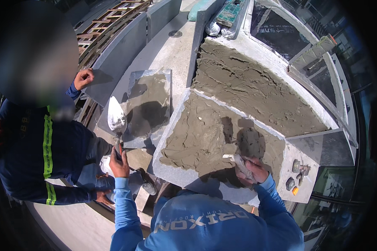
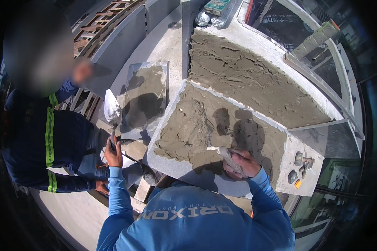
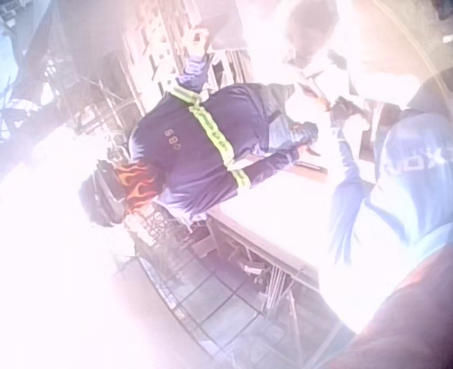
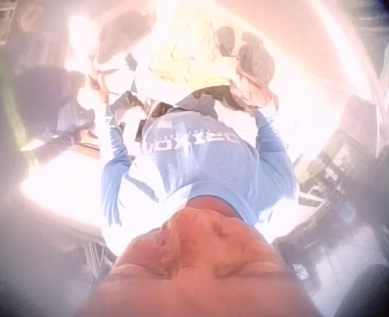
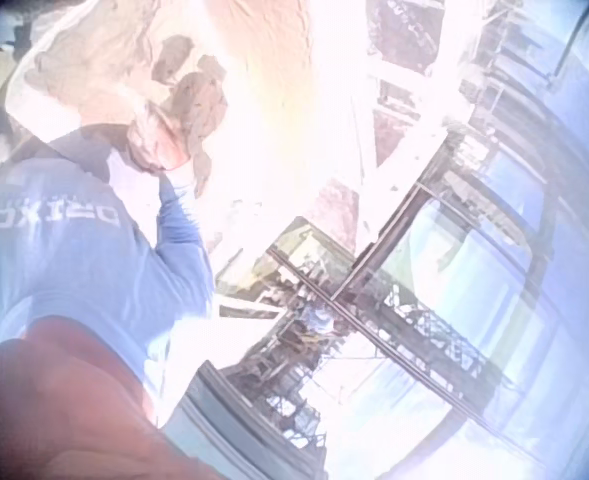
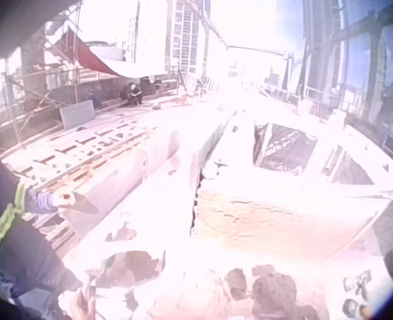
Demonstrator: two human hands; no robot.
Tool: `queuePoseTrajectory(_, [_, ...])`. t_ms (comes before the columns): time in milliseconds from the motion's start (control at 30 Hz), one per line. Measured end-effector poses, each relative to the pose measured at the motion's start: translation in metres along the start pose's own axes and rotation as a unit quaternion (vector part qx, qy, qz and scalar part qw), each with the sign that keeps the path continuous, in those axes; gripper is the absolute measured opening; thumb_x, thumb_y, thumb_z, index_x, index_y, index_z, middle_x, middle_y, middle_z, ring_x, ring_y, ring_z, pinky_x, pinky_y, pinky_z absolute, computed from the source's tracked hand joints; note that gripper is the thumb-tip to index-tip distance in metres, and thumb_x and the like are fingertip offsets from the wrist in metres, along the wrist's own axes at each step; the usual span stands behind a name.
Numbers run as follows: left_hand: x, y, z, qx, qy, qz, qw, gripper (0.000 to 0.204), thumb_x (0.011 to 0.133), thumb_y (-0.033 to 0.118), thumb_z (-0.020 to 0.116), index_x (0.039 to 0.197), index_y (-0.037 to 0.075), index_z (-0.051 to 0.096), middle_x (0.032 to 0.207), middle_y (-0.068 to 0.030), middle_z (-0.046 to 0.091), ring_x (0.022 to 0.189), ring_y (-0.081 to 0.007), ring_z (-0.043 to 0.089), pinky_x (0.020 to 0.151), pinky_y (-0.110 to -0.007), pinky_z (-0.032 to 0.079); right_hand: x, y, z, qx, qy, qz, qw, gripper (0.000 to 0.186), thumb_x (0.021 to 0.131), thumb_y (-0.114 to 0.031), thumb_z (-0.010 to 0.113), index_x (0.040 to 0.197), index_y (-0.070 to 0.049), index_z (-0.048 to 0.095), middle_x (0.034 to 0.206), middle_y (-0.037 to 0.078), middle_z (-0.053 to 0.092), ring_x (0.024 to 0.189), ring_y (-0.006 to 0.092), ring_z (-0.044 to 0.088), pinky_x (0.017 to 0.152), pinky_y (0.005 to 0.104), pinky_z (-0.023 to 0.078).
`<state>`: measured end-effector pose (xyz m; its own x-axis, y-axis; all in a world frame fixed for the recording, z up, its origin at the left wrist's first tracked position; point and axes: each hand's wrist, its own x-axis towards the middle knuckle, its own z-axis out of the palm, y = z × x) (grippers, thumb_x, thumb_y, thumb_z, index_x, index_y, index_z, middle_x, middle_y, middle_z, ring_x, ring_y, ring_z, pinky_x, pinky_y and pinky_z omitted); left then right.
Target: The person spreads mortar on a metal frame using a trowel, then positions a large stone slab onto the mortar bed. The person uses a rubber mallet to tap the slab into place and checks alignment with a straightedge. A second worker assists by holding the slab during placement.
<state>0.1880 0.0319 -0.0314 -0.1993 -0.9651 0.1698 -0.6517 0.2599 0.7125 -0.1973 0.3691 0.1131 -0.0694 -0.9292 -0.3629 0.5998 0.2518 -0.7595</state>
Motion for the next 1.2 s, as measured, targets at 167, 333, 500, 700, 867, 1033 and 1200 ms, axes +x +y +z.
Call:
queuePoseTrajectory(167, [0.038,-0.033,0.076,0.137,-0.128,0.003,0.982,0.051,0.087,0.029,0.072,0.126,-0.002,0.06,0.111,-0.0271,0.068,0.105,-0.0437,0.065,0.091,-0.046,0.051,-0.114,-0.015,0.022,0.001,0.161,-0.13,0.978,0.049,0.103,-0.034,0.053,0.136,0.003,0.051,0.069,0.011,0.055,0.045,0.0123,0.049,0.038,0.0255,0.037])
queuePoseTrajectory(333, [0.046,-0.024,0.098,0.135,-0.139,-0.055,0.98,0.054,0.088,0.039,0.071,0.125,0.001,0.062,0.119,-0.026,0.065,0.109,-0.0434,0.063,0.092,-0.046,0.05,-0.11,-0.02,0.04,-0.157,0.243,-0.163,0.943,0.051,0.099,-0.018,0.055,0.145,0.003,0.044,0.074,0.007,0.059,0.049,0.0114,0.051,0.049,0.0228,0.042])
queuePoseTrajectory(500, [0.016,-0.008,0.076,0.062,0.03,0.054,0.996,0.044,0.092,0.03,0.068,0.125,0.001,0.062,0.129,-0.0251,0.051,0.117,-0.0413,0.054,0.1,-0.045,0.045,0.027,0.027,-0.011,-0.674,0.3,-0.199,0.645,0.051,0.094,-0.019,0.06,0.142,-0.004,0.05,0.099,0.021,0.068,0.075,0.0357,0.069,0.065,0.0429,0.054])
queuePoseTrajectory(700, [-0.086,-0.06,0.002,-0.009,0.106,0.024,0.994,0.041,0.094,0.022,0.065,0.127,-0.001,0.058,0.126,-0.0226,0.05,0.117,-0.0381,0.052,0.099,-0.046,0.044,0.08,0.035,-0.055,-0.765,0.251,-0.049,0.591,0.046,0.096,-0.023,0.055,0.14,-0.01,0.052,0.109,0.022,0.065,0.085,0.0389,0.069,0.074,0.0474,0.056])
queuePoseTrajectory(867, [-0.229,-0.167,-0.011,0.154,0.039,-0.13,0.979,0.035,0.093,0.022,0.065,0.117,-0.003,0.061,0.121,-0.0223,0.049,0.109,-0.0381,0.055,0.091,-0.043,0.049,0.077,-0.045,-0.054,-0.8,0.16,0.019,0.578,0.042,0.1,-0.026,0.05,0.139,-0.01,0.053,0.112,0.018,0.065,0.098,0.0378,0.066,0.086,0.0484,0.053])
queuePoseTrajectory(1033, [-0.316,-0.177,0.043,0.157,-0.14,-0.28,0.937,0.021,0.089,0.023,0.066,0.094,0.003,0.07,0.105,-0.014,0.061,0.101,-0.0279,0.063,0.082,-0.043,0.05,0.133,-0.084,-0.051,-0.837,0.084,0.108,0.53,0.034,0.1,-0.028,0.049,0.12,-0.006,0.064,0.104,0.017,0.07,0.104,0.0379,0.065,0.09,0.0483,0.052])
queuePoseTrajectory(1200, [-0.316,-0.208,0.082,0.32,-0.294,-0.127,0.892,0.018,0.091,0.026,0.063,0.093,0.013,0.074,0.098,-0.0075,0.07,0.092,-0.0226,0.068,0.081,-0.039,0.049,0.165,-0.061,-0.073,-0.835,0.06,0.185,0.515,0.035,0.097,-0.032,0.054,0.11,-0.003,0.069,0.111,0.018,0.07,0.107,0.0378,0.066,0.092,0.0479,0.052])
